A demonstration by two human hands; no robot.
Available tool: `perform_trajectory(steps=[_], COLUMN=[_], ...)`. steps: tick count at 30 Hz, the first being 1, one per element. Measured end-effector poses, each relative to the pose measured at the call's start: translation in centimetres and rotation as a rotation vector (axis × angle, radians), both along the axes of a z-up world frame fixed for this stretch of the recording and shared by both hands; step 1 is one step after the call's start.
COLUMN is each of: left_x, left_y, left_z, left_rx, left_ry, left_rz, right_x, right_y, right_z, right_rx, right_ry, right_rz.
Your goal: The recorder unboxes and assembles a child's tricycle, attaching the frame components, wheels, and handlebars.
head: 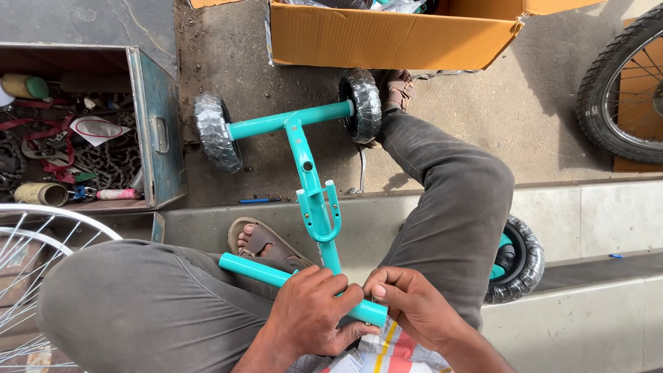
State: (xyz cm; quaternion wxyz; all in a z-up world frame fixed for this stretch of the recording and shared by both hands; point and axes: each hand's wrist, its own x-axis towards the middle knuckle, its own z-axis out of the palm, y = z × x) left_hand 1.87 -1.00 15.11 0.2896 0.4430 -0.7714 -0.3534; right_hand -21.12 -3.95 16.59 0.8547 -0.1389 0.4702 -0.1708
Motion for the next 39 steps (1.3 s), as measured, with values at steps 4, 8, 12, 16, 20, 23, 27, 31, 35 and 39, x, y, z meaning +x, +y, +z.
perform_trajectory(steps=[4,8,12,16,20,23,27,31,35,39], left_x=[0.0,-0.2,-0.2,-0.1,1.0,2.4,3.8,4.2,3.7,3.6], left_y=[-0.3,-0.1,-0.1,-0.1,-0.5,-1.0,-1.4,-1.6,-1.6,-1.5], left_z=[0.3,0.2,0.3,0.4,1.1,2.2,3.3,3.7,3.8,3.6], left_rx=[-0.061,0.000,-0.020,-0.011,-0.088,-0.138,-0.166,-0.029,-0.054,0.001], left_ry=[0.027,0.001,0.000,0.003,0.019,0.097,0.198,0.249,0.232,0.244], left_rz=[0.012,0.002,-0.002,-0.001,0.013,0.058,0.134,0.154,0.122,0.105], right_x=[-0.1,0.4,-0.2,-0.8,-1.3,-0.2,0.1,-0.7,-1.0,-1.3], right_y=[-0.5,-0.5,0.3,0.5,0.1,-0.9,0.1,1.4,1.6,2.4], right_z=[1.1,0.9,-0.9,-1.8,-3.4,-2.8,-2.1,-2.4,-1.9,-1.5], right_rx=[-0.069,-0.132,-0.027,0.013,-0.089,-0.433,-0.347,-0.183,-0.125,-0.036], right_ry=[-0.031,-0.130,-0.012,0.051,0.212,0.603,0.440,0.156,0.272,0.192], right_rz=[0.032,-0.064,-0.076,-0.123,-0.118,0.118,0.474,0.385,0.416,0.470])
